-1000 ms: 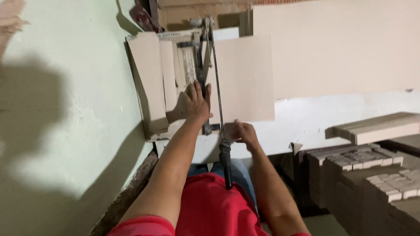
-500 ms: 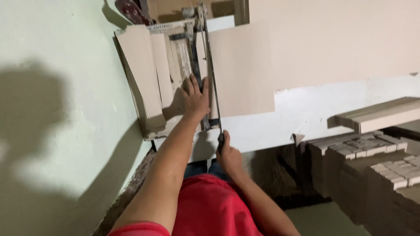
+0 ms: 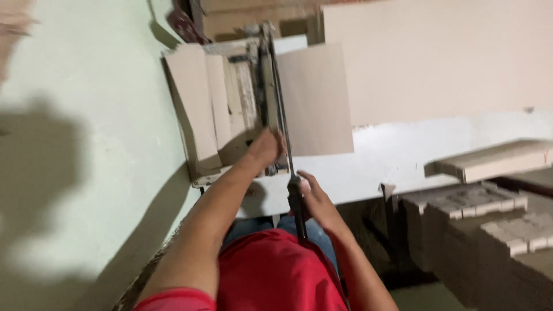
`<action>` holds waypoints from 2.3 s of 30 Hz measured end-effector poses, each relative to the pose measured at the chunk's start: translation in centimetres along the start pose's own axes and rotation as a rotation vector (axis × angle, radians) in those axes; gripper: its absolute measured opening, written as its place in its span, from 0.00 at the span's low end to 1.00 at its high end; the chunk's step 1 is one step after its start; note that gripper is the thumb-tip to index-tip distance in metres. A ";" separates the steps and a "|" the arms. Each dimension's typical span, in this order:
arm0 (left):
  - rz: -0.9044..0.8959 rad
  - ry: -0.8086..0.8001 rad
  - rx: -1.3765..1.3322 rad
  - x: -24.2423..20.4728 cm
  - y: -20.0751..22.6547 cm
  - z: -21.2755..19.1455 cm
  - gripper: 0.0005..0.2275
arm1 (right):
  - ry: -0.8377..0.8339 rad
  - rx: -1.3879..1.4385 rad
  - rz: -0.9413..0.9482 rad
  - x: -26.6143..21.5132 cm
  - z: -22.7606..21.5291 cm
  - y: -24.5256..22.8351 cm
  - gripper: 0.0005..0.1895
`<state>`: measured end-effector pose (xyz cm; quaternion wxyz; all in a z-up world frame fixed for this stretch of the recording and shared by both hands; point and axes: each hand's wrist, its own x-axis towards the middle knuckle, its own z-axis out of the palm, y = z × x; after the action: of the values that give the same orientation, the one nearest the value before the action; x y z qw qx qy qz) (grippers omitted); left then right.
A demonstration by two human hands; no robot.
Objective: The person operates a manual paper cutter to slice large sheets of paper into smaller pieces. They repeatedly place the paper under the blade, pull down the lever to cut, and then remove the cut pieces.
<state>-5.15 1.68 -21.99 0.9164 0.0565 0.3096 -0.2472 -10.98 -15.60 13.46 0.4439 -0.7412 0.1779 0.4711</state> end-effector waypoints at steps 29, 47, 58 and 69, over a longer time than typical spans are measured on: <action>-0.932 -1.937 -3.504 -13.9 14.1 14.0 0.28 | 0.328 0.684 -0.012 16.9 0.3 11.5 0.21; -1.061 -1.844 -3.509 -14.4 12.3 15.1 0.36 | 0.318 0.610 -0.023 16.7 -0.4 10.7 0.19; -0.283 -0.684 -3.629 -7.9 2.9 17.3 0.46 | 0.307 0.564 -0.041 15.8 -1.2 9.5 0.19; 0.362 -0.701 -3.318 -5.6 1.2 17.6 0.41 | 0.197 -0.308 -0.069 5.9 -0.7 0.4 0.28</action>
<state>1.08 0.56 -4.64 -0.0206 0.9089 -0.0042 -0.4165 -7.98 -15.48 8.36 0.3217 -0.8486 0.1207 0.4022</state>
